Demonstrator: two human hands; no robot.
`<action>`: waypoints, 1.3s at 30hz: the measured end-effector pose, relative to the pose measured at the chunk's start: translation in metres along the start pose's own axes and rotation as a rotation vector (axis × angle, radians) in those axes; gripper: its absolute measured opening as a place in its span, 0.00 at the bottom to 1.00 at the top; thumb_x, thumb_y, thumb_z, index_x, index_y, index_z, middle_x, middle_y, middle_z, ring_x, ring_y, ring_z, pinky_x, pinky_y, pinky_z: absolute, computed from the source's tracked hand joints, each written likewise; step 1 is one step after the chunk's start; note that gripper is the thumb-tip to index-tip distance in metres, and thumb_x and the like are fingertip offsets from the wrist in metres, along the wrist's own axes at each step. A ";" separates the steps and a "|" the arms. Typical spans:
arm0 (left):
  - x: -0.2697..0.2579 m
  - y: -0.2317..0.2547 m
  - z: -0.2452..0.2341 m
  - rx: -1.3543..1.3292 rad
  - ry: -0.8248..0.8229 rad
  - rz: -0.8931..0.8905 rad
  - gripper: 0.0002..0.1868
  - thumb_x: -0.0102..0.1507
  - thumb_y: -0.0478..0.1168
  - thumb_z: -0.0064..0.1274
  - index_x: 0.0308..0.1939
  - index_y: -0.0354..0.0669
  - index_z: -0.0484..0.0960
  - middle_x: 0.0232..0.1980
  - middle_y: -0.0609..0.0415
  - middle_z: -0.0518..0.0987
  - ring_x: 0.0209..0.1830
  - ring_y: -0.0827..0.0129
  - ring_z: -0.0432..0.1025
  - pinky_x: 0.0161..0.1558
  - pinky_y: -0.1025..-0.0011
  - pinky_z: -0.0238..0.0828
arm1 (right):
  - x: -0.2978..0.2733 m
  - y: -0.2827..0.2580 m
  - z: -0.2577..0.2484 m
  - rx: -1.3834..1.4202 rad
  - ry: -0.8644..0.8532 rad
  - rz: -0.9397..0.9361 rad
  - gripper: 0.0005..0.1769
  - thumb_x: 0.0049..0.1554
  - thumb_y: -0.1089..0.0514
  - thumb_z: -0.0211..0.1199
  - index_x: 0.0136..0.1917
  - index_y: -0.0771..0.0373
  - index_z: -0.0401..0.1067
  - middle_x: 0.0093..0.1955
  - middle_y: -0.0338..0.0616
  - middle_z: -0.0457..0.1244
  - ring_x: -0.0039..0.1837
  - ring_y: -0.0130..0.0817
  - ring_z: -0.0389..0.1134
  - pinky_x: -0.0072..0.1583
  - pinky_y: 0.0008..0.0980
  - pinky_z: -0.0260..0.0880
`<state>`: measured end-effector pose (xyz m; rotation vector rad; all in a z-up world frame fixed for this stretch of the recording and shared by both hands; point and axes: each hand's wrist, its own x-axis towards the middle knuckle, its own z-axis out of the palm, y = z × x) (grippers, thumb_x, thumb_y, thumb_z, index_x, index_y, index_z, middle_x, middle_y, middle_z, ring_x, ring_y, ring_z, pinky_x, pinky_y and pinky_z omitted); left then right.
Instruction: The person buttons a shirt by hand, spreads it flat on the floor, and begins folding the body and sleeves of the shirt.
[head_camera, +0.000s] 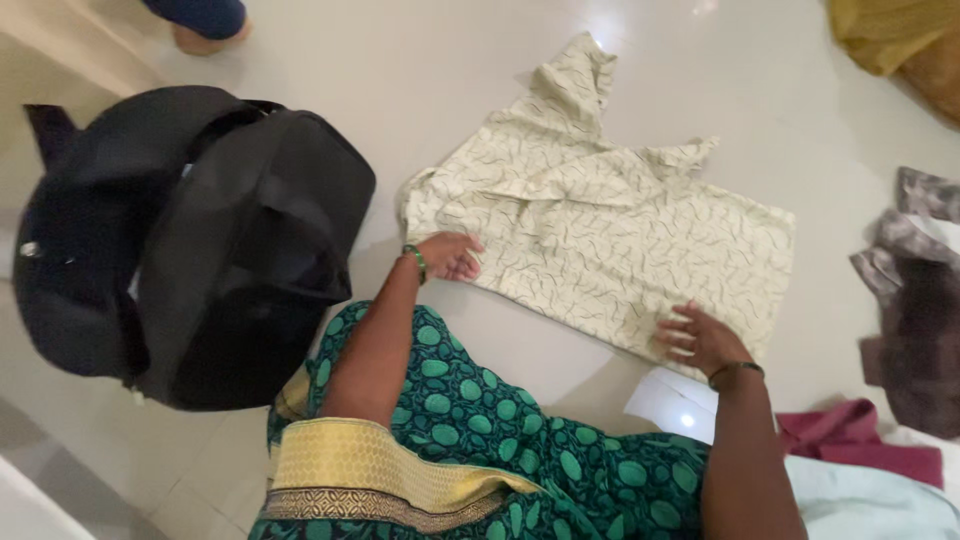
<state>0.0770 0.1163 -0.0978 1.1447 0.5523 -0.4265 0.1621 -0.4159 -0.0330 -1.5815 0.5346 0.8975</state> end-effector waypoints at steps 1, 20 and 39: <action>-0.005 0.000 0.000 0.044 0.011 -0.011 0.18 0.63 0.44 0.49 0.55 0.44 0.80 0.41 0.46 0.83 0.37 0.62 0.79 0.40 0.66 0.77 | -0.002 -0.002 0.010 -0.142 -0.058 0.058 0.30 0.66 0.38 0.44 0.69 0.59 0.66 0.61 0.50 0.68 0.59 0.47 0.71 0.57 0.46 0.71; -0.063 0.034 -0.033 1.052 0.679 -0.074 0.17 0.58 0.36 0.60 0.50 0.56 0.87 0.59 0.49 0.81 0.59 0.54 0.75 0.58 0.59 0.72 | 0.034 0.027 -0.060 -0.142 0.413 0.141 0.27 0.67 0.46 0.55 0.71 0.65 0.63 0.59 0.50 0.67 0.53 0.38 0.69 0.51 0.49 0.64; -0.008 0.002 -0.075 1.178 0.615 -0.111 0.13 0.62 0.41 0.57 0.49 0.42 0.85 0.55 0.39 0.83 0.54 0.49 0.78 0.56 0.58 0.76 | 0.044 0.043 -0.084 -0.126 0.357 0.179 0.24 0.64 0.44 0.55 0.66 0.60 0.66 0.56 0.49 0.68 0.49 0.38 0.67 0.45 0.44 0.63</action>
